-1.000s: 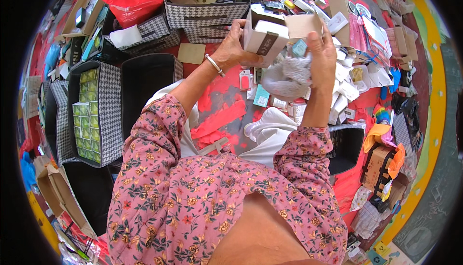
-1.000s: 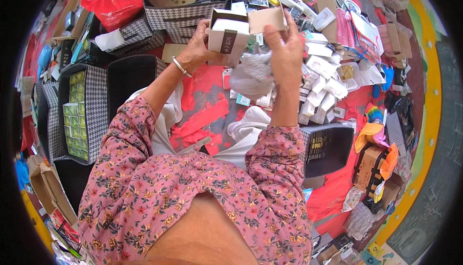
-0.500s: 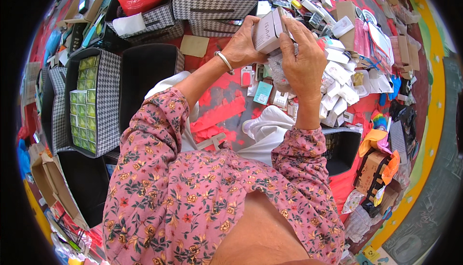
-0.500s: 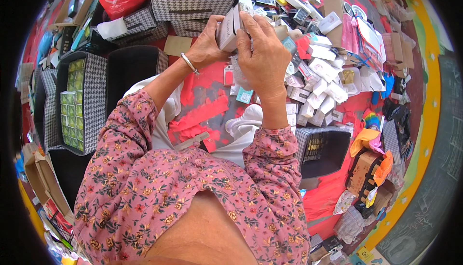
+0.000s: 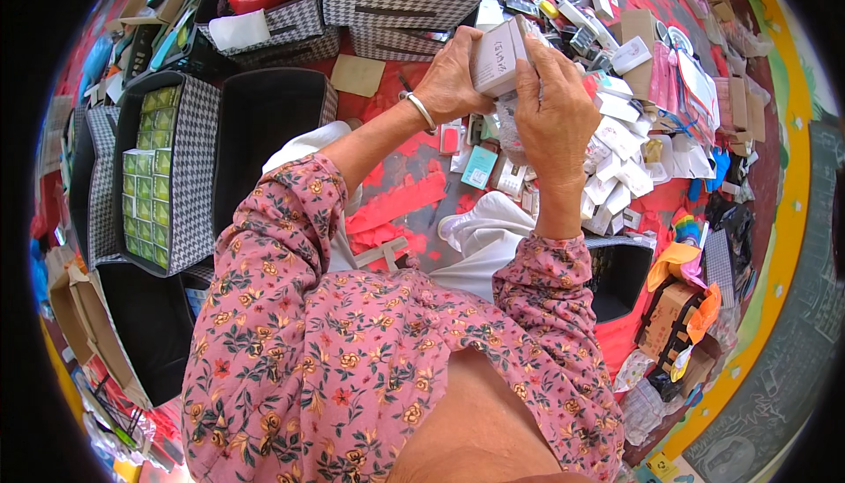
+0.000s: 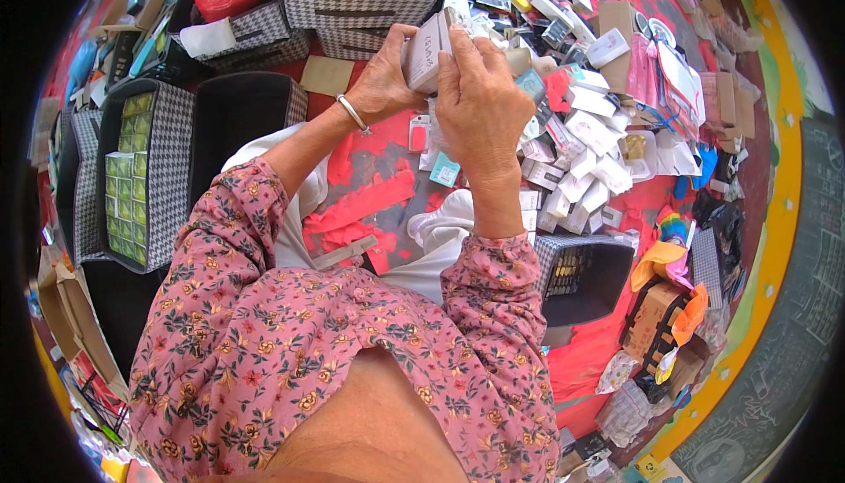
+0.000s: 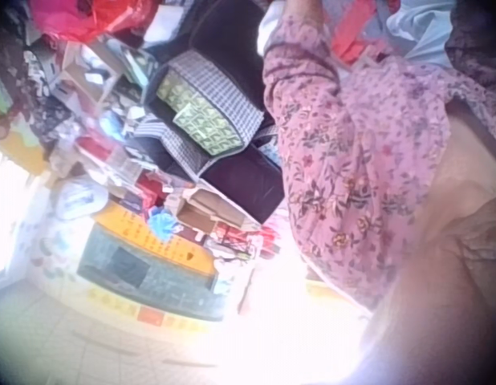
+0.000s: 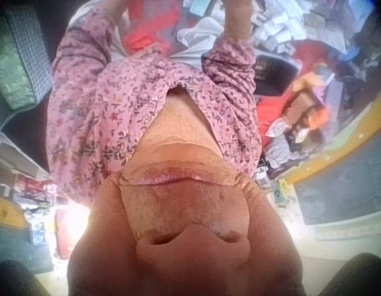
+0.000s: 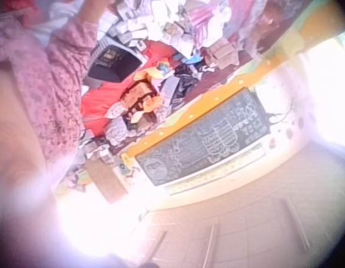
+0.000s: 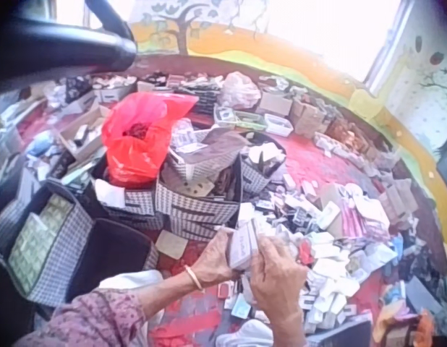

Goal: The person sits on the floor, picks up small boxes, wipes them with a cloth, and places them into storage bins.

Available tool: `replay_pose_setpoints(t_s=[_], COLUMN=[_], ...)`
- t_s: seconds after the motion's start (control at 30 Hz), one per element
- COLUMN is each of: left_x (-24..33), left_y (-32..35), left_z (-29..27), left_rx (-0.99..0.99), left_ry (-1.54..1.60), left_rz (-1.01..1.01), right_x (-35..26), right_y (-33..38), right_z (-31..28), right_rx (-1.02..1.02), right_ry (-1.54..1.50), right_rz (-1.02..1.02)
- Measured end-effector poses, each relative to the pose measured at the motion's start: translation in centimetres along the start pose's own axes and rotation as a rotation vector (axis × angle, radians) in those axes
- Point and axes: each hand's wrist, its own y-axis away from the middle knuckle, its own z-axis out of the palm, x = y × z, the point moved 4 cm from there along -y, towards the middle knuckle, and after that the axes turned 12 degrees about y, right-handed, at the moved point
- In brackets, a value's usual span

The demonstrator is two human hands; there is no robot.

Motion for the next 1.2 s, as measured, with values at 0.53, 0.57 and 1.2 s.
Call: replay_pose_setpoints(t_s=[0.53, 0.57, 1.2], left_x=[1.0, 0.9, 0.5], left_y=[-0.7, -0.7, 1.3], left_z=[-1.1, -1.1, 2.0], left_rx=[-0.079, -0.108, -0.392], left_ry=[0.164, 0.181, 0.168], left_rz=[-0.169, -0.151, -0.078], right_x=[3.6, 5.9, 6.3], right_y=[-0.9, -0.5, 0.4], right_z=[-1.0, -2.2, 2.2], right_rx=[0.113, 0.097, -0.292], right_ry=[-0.699, -0.806, -0.587], right_rz=[0.346, 0.670, 0.555])
